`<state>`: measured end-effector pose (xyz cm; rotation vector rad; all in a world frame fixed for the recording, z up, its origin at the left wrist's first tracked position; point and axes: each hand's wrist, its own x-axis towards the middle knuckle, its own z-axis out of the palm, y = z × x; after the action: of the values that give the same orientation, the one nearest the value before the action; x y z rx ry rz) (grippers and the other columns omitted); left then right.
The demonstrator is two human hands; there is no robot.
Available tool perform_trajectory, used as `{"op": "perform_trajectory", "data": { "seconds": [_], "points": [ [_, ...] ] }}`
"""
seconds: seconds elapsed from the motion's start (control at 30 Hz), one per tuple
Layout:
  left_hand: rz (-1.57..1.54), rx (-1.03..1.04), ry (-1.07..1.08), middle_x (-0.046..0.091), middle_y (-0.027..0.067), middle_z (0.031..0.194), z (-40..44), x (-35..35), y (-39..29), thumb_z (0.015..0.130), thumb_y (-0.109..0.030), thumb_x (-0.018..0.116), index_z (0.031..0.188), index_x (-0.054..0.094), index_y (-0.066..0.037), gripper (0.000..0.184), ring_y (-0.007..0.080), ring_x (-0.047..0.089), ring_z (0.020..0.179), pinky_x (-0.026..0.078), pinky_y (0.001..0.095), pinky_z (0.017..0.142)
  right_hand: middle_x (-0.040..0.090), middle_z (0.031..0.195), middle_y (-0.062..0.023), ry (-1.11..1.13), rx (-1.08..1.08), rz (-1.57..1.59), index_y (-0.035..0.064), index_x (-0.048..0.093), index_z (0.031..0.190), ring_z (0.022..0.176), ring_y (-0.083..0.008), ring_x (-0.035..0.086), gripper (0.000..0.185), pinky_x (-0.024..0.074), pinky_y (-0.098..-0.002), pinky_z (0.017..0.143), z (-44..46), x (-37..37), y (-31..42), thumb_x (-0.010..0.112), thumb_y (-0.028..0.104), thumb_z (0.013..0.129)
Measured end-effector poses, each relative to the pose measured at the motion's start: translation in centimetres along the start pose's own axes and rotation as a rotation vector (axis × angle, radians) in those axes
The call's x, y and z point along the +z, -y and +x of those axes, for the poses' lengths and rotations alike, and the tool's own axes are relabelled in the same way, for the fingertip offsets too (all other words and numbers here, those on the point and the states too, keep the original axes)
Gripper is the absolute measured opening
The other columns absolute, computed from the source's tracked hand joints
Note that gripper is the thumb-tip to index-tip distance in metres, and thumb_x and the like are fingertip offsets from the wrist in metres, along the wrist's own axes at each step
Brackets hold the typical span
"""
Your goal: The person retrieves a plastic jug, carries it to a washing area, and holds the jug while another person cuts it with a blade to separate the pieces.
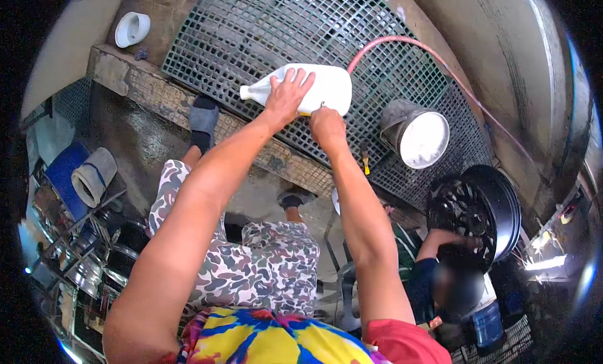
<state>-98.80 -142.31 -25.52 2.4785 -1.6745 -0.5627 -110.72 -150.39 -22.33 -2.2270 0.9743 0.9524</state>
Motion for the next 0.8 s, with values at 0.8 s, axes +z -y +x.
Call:
{"op": "perform_trajectory", "data": {
  "seconds": [0.8],
  "points": [
    [-0.019, 0.080, 0.038, 0.043, 0.0064, 0.123, -0.8, 0.0, -0.3, 0.066, -0.006, 0.069, 0.133, 0.040, -0.016, 0.073, 0.0266, 0.040, 0.117, 0.037, 0.0513, 0.080, 0.064, 0.076, -0.0260, 0.004, -0.192, -0.122, -0.0004, 0.067, 0.077, 0.072, -0.0408, 0.065, 0.022, 0.0532, -0.0480, 0.067, 1.8, 4.7, -1.0, 0.052, 0.015, 0.079]
  ]
}}
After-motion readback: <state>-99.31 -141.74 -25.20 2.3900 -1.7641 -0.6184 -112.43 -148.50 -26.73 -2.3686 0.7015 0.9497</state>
